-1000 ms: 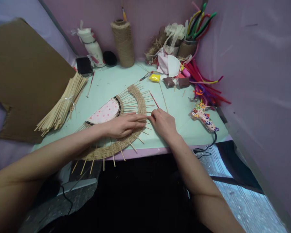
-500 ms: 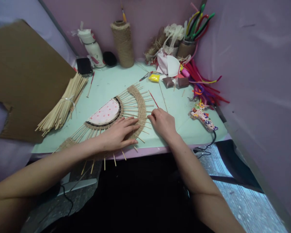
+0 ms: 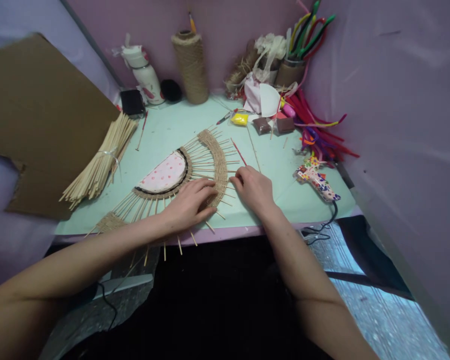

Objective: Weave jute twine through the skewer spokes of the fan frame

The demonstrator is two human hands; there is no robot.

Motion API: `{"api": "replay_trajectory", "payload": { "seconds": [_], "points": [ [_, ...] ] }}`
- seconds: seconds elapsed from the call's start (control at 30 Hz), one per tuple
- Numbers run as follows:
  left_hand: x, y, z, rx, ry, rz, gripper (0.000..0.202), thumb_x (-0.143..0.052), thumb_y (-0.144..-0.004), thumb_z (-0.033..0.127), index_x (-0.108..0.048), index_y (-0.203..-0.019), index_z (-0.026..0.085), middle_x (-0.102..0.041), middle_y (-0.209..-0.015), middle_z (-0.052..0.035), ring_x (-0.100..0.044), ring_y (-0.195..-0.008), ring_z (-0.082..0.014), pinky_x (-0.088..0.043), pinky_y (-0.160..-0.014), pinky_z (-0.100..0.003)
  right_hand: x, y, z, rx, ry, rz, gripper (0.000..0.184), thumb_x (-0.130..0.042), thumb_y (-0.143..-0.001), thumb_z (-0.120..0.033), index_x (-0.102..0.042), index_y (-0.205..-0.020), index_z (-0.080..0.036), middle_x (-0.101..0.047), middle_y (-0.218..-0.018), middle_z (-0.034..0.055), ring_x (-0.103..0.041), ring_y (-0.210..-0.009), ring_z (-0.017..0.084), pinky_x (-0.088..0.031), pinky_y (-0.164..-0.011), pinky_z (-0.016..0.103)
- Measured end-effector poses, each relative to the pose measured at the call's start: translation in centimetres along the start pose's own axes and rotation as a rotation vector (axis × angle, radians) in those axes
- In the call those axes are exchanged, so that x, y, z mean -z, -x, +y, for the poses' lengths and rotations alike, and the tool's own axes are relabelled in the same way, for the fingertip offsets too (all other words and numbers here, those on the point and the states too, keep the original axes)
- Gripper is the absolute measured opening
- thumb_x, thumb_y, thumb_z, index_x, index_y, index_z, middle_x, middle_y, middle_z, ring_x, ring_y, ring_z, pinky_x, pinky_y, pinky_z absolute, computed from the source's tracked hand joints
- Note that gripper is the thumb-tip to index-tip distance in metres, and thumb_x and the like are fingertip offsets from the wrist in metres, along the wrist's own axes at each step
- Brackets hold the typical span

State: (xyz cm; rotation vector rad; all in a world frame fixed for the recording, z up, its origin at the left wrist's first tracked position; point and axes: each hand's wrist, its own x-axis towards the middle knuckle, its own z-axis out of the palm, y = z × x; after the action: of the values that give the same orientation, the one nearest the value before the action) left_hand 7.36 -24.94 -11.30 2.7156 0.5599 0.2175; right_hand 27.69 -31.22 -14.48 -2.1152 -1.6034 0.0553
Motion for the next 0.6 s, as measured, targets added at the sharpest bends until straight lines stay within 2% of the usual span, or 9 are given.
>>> {"api": "replay_trajectory", "payload": {
  "seconds": [0.07,0.17,0.2,0.27,0.33,0.43,0.6],
  "points": [
    [0.6,-0.2,-0.2,-0.006,0.047,-0.029,0.036,-0.059,-0.088,0.037,-0.056,-0.119,0.018,-0.051,-0.137,-0.0151,-0.043,-0.131,-0.0303,-0.035,-0.108,-0.051,0.0,0.1,0.1,-0.005,0.002,-0.001,0.019,-0.055,-0.091,-0.036,-0.061,-0.080,-0.021,-0.067,-0.087,0.0038,-0.058,-0.078,0.018,-0.032,-0.062,0.028],
    [3.1,-0.3,-1.8,-0.002,0.161,-0.019,0.045,-0.057,-0.089,0.042,-0.051,-0.127,0.018,-0.048,-0.141,-0.0158,-0.044,-0.132,-0.0269,-0.036,-0.110,-0.045,0.0,0.1,0.3,0.003,0.005,0.006,0.020,-0.055,-0.090,-0.038,-0.061,-0.080,-0.021,-0.066,-0.085,0.0037,-0.057,-0.076,0.018,-0.031,-0.060,0.029],
    [4.2,-0.2,-2.7,0.042,0.176,0.035,0.046,-0.056,-0.089,0.043,-0.050,-0.127,0.018,-0.050,-0.139,-0.0157,-0.046,-0.130,-0.0262,-0.037,-0.109,-0.044,-0.1,0.2,0.3,0.009,0.001,0.008,0.021,-0.054,-0.090,-0.038,-0.062,-0.080,-0.021,-0.066,-0.084,0.0039,-0.057,-0.075,0.018,-0.030,-0.060,0.029],
    [6.4,0.4,-4.9,0.234,0.138,0.155,0.047,-0.054,-0.088,0.044,-0.051,-0.126,0.017,-0.055,-0.133,-0.0142,-0.051,-0.124,-0.0259,-0.039,-0.106,-0.044,-0.1,0.2,0.4,0.018,-0.009,0.007,0.022,-0.053,-0.090,-0.039,-0.062,-0.080,-0.021,-0.066,-0.083,0.0046,-0.057,-0.075,0.019,-0.030,-0.059,0.029],
    [8.0,1.3,-7.2,0.430,0.078,0.188,0.049,-0.055,-0.086,0.044,-0.051,-0.127,0.017,-0.055,-0.134,-0.0128,-0.052,-0.121,-0.0262,-0.042,-0.103,-0.044,-0.1,0.2,0.5,0.015,-0.013,0.002,0.023,-0.053,-0.089,-0.040,-0.062,-0.080,-0.021,-0.066,-0.083,0.0052,-0.057,-0.074,0.019,-0.030,-0.058,0.029],
    [8.5,2.8,-9.7,0.627,0.069,0.159,0.053,-0.060,-0.081,0.044,-0.051,-0.125,0.016,-0.058,-0.129,-0.0139,-0.057,-0.115,-0.0257,-0.045,-0.098,-0.042,-0.1,0.2,0.6,0.008,-0.013,-0.002,0.024,-0.053,-0.089,-0.041,-0.062,-0.080,-0.021,-0.066,-0.083,0.0054,-0.057,-0.075,0.019,-0.030,-0.058,0.029],
    [7.7,3.1,-10.0,0.702,0.189,0.053,0.055,-0.060,-0.081,0.043,-0.050,-0.128,0.017,-0.067,-0.117,-0.0123,-0.063,-0.102,-0.0234,-0.047,-0.089,-0.036,-0.2,0.2,0.7,0.004,-0.011,0.003,0.024,-0.054,-0.088,-0.042,-0.062,-0.081,-0.021,-0.066,-0.083,0.0052,-0.058,-0.075,0.020,-0.030,-0.058,0.029]
  ]
}}
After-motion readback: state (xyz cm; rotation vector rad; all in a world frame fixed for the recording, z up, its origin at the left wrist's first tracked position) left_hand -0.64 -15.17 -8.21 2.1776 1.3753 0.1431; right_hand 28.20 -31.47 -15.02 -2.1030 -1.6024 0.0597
